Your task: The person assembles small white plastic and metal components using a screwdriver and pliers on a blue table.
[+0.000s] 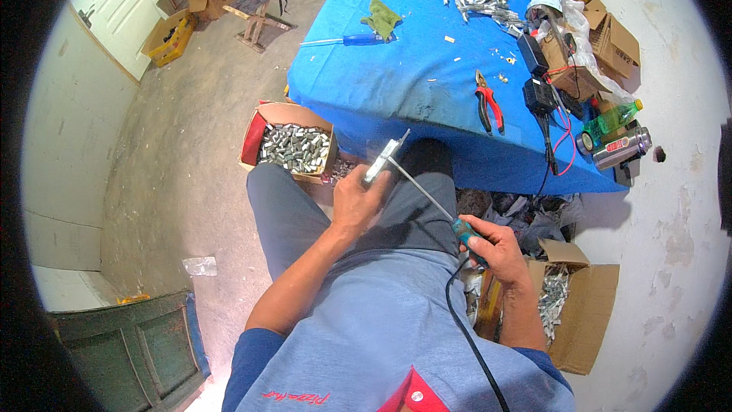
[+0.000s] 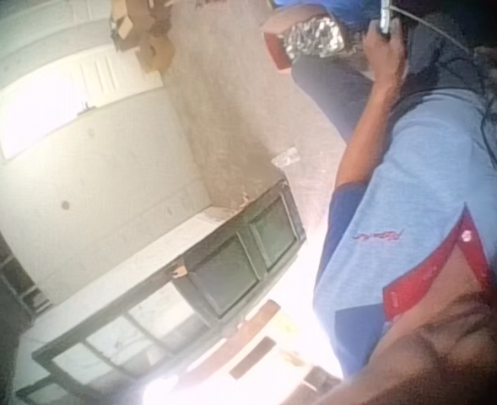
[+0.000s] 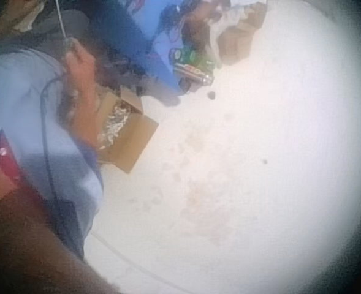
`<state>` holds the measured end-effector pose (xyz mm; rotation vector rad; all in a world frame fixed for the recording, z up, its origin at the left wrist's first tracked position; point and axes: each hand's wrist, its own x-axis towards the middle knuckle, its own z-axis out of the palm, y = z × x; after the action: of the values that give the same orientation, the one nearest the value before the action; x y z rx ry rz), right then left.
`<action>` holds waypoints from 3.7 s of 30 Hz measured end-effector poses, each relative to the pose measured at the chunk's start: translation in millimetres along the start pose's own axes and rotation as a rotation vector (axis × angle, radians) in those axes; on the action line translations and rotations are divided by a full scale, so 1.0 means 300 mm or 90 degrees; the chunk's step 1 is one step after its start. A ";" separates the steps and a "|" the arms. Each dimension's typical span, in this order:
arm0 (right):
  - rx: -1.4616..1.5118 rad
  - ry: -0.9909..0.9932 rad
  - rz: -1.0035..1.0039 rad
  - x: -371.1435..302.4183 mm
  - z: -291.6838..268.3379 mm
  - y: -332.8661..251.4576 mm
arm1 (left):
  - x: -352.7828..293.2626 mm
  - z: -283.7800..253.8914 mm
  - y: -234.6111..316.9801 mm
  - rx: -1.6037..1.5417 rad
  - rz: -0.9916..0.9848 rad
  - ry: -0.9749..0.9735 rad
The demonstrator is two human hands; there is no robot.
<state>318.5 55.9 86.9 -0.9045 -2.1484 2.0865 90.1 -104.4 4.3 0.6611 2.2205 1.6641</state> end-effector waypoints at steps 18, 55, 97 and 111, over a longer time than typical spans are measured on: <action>-0.001 -0.021 -0.004 0.053 0.117 0.099 | 0.038 0.036 -0.097 0.149 0.105 0.060; 0.146 -0.057 0.042 0.343 -0.044 -0.056 | 0.340 0.058 -0.101 0.067 -0.060 -0.026; -0.429 0.004 -0.068 0.436 -0.050 -0.280 | 0.442 0.101 -0.051 -0.141 -0.243 -0.132; -0.047 0.043 0.091 0.383 -0.093 -0.206 | 0.433 0.059 -0.018 -0.237 -0.349 -0.211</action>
<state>209.8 131.4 103.7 -1.1510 -2.2011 2.0160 -13.2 -23.7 -0.5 0.1838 1.6059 1.4861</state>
